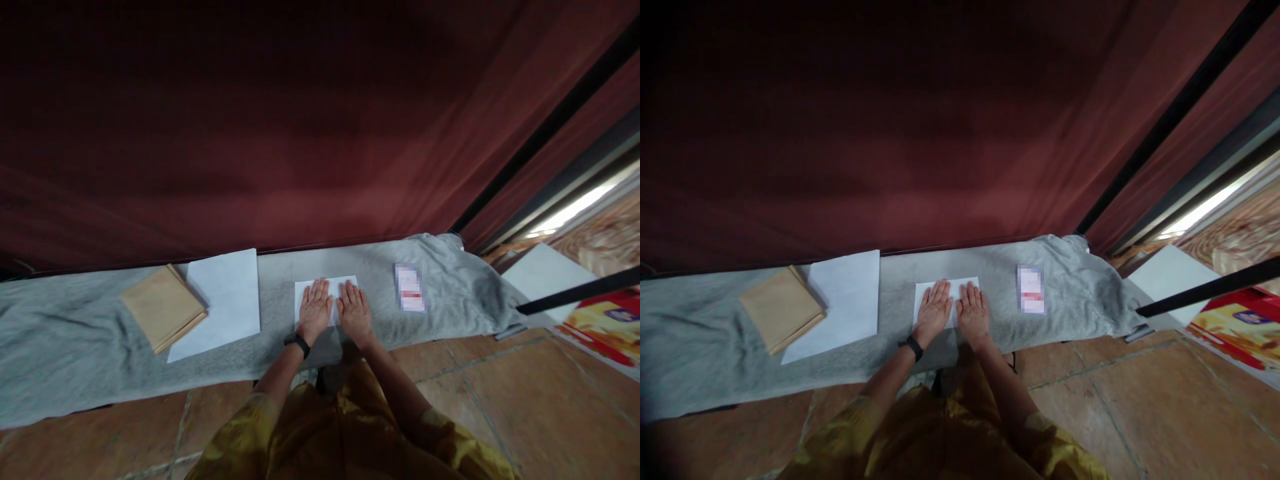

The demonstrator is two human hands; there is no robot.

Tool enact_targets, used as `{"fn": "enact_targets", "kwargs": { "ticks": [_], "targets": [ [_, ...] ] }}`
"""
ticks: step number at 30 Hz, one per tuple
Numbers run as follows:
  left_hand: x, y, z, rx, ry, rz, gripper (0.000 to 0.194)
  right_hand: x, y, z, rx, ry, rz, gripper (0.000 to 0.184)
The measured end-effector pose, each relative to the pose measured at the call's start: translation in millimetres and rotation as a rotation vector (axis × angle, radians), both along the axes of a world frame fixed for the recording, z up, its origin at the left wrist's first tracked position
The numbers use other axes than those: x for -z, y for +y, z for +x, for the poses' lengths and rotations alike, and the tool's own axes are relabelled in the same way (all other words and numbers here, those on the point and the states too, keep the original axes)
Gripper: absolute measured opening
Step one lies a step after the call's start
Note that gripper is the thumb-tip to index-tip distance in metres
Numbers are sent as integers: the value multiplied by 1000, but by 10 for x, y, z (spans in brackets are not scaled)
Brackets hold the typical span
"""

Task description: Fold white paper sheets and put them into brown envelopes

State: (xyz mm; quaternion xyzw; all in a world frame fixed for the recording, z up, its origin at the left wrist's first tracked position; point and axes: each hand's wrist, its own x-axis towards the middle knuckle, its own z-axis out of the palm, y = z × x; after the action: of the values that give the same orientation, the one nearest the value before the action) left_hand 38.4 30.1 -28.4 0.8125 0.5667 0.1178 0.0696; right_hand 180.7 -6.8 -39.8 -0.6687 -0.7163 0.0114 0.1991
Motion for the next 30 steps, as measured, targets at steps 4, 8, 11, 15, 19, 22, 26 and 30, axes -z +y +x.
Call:
{"fn": "enact_targets", "kwargs": {
  "ticks": [4,8,11,15,19,22,26,30],
  "targets": [
    [29,34,-174,-44,37,11,56,11,18,2,21,25,19,52],
    [33,23,-225,-45,98,15,56,-21,126,-103,-31,33,5,52],
    [25,22,-221,-27,126,30,55,-41,215,-166,-129,-6,-14,50],
    [14,29,-220,-21,139,56,54,-36,257,-109,-72,-54,5,51],
    [23,1,-256,-26,131,73,56,-28,206,36,27,-59,3,53],
    [44,-47,-348,-36,116,87,59,-26,134,135,63,-63,3,55],
    [57,-112,-463,-63,93,127,62,-19,52,205,97,-69,3,57],
    [46,-212,-312,-7,46,156,59,-32,27,206,113,-68,-3,57]
  ]
}}
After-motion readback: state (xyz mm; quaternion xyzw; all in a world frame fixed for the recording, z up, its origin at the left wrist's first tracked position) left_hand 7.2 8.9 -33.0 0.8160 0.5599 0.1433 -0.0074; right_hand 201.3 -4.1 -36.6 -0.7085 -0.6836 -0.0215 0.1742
